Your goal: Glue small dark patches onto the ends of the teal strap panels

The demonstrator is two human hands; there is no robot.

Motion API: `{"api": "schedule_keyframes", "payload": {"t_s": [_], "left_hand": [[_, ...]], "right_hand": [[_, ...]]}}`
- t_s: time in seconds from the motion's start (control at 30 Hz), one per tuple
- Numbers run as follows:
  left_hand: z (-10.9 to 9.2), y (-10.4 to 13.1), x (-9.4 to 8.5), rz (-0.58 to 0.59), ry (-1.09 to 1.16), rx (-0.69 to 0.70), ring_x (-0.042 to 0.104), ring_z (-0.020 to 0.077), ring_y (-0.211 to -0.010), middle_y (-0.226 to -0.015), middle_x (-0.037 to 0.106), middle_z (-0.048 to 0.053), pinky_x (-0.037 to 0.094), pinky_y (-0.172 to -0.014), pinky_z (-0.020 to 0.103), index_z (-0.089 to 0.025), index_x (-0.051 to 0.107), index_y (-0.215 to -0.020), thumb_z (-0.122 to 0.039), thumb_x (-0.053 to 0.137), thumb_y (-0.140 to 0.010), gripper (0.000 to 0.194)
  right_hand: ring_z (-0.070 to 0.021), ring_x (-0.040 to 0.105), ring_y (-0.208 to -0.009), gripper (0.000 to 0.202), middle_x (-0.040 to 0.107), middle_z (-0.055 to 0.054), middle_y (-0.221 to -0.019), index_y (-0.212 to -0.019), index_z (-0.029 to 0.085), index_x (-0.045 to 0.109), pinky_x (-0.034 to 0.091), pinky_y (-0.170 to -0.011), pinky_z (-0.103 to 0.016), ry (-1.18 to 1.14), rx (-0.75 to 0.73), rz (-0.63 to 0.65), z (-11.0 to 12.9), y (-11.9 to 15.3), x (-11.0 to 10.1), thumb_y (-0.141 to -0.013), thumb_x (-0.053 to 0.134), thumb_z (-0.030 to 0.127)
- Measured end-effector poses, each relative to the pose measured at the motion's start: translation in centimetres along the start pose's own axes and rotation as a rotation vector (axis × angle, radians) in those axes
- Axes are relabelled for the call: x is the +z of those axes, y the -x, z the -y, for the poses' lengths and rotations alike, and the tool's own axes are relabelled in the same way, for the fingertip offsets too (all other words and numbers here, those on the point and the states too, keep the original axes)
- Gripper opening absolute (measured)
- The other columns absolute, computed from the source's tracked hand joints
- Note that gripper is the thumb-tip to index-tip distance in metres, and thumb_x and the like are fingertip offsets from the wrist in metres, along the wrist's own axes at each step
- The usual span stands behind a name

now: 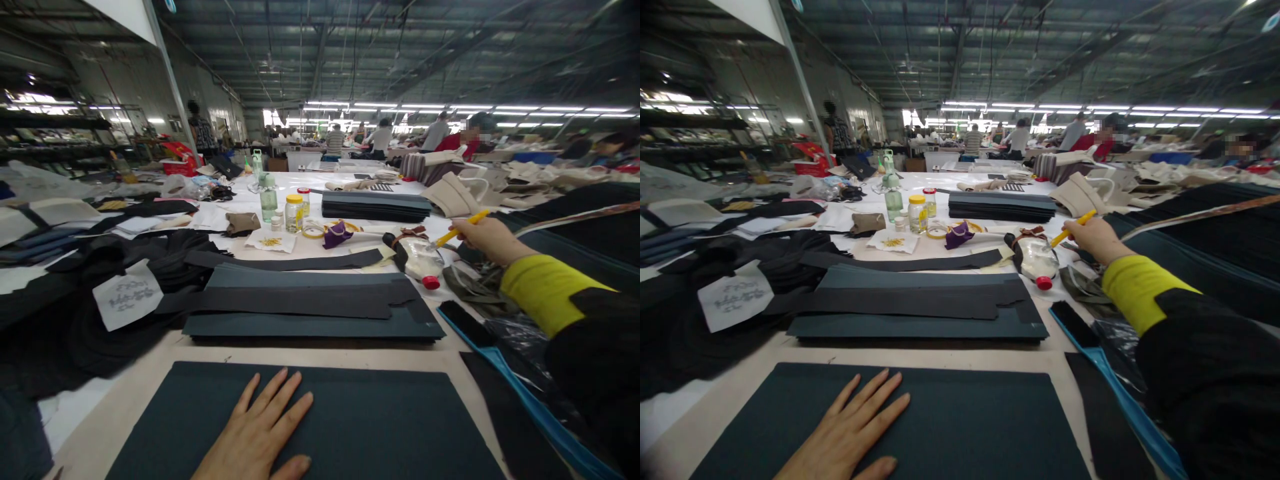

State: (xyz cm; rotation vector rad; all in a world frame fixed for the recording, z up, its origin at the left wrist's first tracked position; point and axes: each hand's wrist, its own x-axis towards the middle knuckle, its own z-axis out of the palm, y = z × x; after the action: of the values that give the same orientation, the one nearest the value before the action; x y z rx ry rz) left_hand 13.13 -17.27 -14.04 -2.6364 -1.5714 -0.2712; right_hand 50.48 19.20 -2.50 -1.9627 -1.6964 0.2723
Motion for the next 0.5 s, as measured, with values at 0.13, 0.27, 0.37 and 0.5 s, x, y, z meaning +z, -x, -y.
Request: {"api": "schedule_keyframes", "payload": {"t_s": [0.13,0.27,0.37,0.5], "left_hand": [[0.0,0.0,0.1,0.026,-0.004,-0.011,0.04,0.0225,-0.127,-0.142,0.035,0.0,0.038,-0.103,0.038,-0.034,0.017,-0.14,-0.05,0.041,-0.09,0.058],[-0.1,-0.1,0.0,0.047,0.0,-0.021,0.04,0.023,-0.127,-0.142,0.034,0.0,0.04,-0.102,0.039,-0.034,0.02,-0.139,-0.05,0.04,-0.09,0.056],[-0.2,-0.2,-0.1,0.057,0.023,-0.024,0.04,0.0237,-0.127,-0.142,0.034,0.0,0.039,-0.102,0.04,-0.034,0.022,-0.139,-0.05,0.041,-0.09,0.055],[-0.2,-0.2,-0.2,0.068,0.036,-0.034,0.04,0.0231,-0.127,-0.142,0.034,0.0,0.038,-0.103,0.04,-0.034,0.022,-0.139,-0.05,0.039,-0.09,0.054]], "right_hand": [[-0.0116,0.054,-0.071,0.029,0.055,-0.003,-0.083,-0.093,0.01,0.057,0.049,-0.067,-0.027,0.111,0.064,0.018,0.8,0.2,-0.9,-0.093,0.05,0.038],[-0.0113,0.053,-0.07,0.031,0.055,-0.003,-0.08,-0.089,0.01,0.057,0.048,-0.067,-0.027,0.2,0.07,-0.005,1.7,0.5,-1.4,-0.094,0.048,0.04],[-0.0115,0.053,-0.07,0.032,0.054,-0.003,-0.079,-0.087,0.01,0.057,0.047,-0.068,-0.027,0.26,0.06,0.001,2.3,0.6,-1.7,-0.094,0.048,0.04],[-0.0135,0.054,-0.078,0.032,0.055,-0.004,-0.082,-0.087,0.01,0.058,0.047,-0.074,-0.03,0.351,0.042,-0.008,2.9,0.5,-2.0,-0.093,0.049,0.04]]}}
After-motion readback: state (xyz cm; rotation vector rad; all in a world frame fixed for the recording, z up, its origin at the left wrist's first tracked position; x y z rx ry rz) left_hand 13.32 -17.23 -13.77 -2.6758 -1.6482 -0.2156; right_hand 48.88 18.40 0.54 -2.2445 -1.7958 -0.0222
